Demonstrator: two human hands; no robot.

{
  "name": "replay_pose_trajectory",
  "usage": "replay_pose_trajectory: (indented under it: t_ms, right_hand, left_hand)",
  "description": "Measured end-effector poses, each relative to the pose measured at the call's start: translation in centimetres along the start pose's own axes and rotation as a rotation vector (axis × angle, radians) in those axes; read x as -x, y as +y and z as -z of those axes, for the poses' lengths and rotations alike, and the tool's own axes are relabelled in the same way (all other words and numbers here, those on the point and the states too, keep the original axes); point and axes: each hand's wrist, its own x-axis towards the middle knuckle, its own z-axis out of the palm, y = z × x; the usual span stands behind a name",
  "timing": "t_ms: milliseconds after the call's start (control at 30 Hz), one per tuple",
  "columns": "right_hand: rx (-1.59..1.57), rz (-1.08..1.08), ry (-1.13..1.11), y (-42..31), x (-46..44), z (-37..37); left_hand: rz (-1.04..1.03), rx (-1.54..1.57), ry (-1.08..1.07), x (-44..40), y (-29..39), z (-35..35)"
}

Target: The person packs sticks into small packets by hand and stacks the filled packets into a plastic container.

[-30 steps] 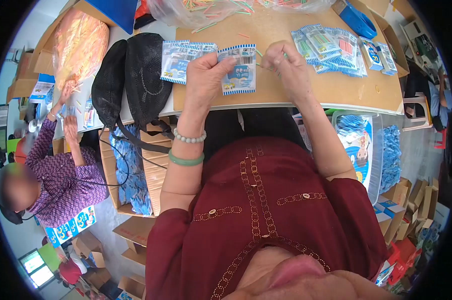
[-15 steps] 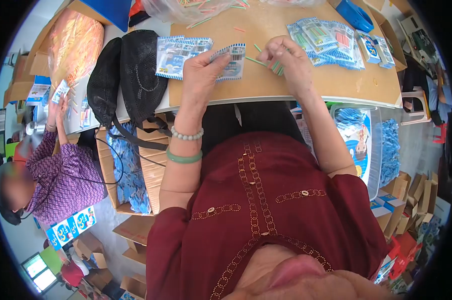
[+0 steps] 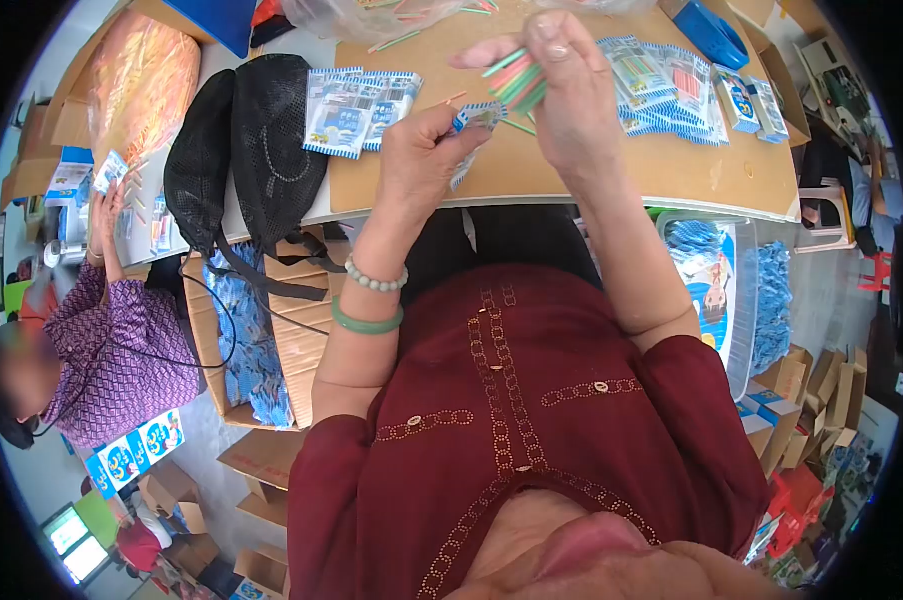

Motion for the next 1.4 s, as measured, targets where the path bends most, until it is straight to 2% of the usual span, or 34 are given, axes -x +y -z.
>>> replay_pose_trajectory:
  t_ms: [167, 267, 533, 700, 800, 967, 1067, 1400]
  right_hand:
    - [-0.003, -0.102, 0.035, 0.5, 0.0, -1.3]
    - [0.148, 0.109, -0.048, 2.2, 0.3, -0.4]
    - [0.21, 0.142, 0.053, 2.5, 2.0, -0.2]
    - [0.265, 0.089, 0.039, 1.7, 2.5, 0.3]
    - [0.258, -0.012, 0.027, 1.6, 2.5, 0.3]
    - [0.301, -0.035, 0.019, 1.7, 2.3, 0.2]
    - [0.178, -0.123, 0.086, 1.9, 2.5, 0.4]
    - [0.21, -0.121, 0.161, 2.1, 2.5, 0.3]
  left_hand:
    - [0.052, 0.153, -0.052, 0.2, -0.1, 0.2]
    - [0.049, 0.282, -0.103, 0.2, -0.1, 0.0]
    - [0.06, 0.383, -0.105, 0.0, -0.4, -0.5]
    - [0.062, 0.394, -0.094, 0.0, -0.4, -0.7]
    - [0.0, 0.316, -0.068, 0.1, -0.3, -0.7]
    - [0.013, 0.356, -0.073, 0.4, -0.3, -0.5]
    - [-0.017, 0.339, -0.075, 0.5, -0.6, -0.5]
    - [-0.017, 0.282, -0.067, 0.8, 0.1, -0.2]
